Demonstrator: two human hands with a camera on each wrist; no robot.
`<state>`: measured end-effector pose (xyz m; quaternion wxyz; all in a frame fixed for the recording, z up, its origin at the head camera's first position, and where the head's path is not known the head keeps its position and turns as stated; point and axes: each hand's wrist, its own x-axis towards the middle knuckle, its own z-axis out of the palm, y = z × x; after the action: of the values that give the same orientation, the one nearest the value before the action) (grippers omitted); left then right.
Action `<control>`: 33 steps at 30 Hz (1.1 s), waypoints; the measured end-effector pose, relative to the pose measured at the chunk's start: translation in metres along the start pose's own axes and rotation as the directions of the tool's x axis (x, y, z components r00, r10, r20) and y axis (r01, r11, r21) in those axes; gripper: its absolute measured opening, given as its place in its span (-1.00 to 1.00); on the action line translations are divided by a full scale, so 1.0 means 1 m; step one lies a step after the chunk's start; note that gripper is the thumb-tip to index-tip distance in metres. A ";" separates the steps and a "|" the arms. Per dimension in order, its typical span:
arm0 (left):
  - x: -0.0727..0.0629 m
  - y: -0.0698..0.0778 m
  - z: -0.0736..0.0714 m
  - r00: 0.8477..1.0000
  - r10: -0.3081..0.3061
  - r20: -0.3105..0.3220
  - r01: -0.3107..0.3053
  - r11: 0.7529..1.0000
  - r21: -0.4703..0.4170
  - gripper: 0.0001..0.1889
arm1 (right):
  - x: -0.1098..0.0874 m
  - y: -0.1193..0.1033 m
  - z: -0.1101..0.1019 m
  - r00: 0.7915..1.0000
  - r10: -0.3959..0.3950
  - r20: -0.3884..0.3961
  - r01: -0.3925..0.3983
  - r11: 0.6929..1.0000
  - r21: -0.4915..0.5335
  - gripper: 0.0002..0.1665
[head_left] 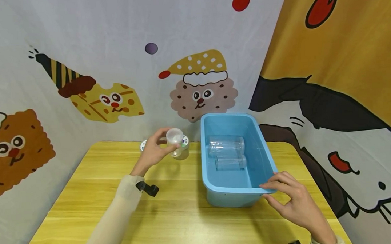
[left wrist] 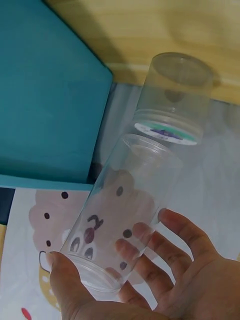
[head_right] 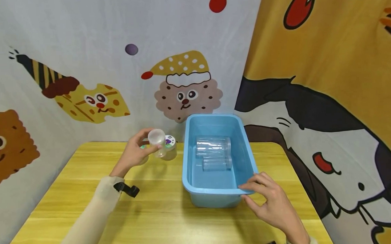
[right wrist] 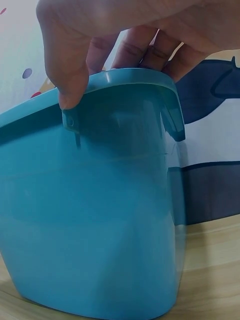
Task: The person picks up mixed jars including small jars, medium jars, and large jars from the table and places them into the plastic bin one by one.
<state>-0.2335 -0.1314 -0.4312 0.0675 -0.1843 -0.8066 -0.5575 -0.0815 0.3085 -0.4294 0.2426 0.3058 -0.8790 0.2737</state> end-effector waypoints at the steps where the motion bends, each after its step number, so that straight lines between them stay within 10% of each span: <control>1: 0.001 0.002 0.000 1.000 0.003 0.000 -0.003 1.000 -0.002 -0.37 | 0.000 0.000 0.000 1.000 0.002 0.001 -0.002 1.000 0.000 -0.40; 33: 0.036 0.066 0.005 0.978 0.197 0.074 -0.204 0.975 0.093 -0.37 | -0.002 0.002 0.002 1.000 0.019 -0.004 -0.019 1.000 0.012 -0.37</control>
<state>-0.2419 -0.0988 -0.3641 0.1066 -0.2791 -0.8125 -0.5006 -0.0823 0.3094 -0.4323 0.2400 0.2985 -0.8797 0.2819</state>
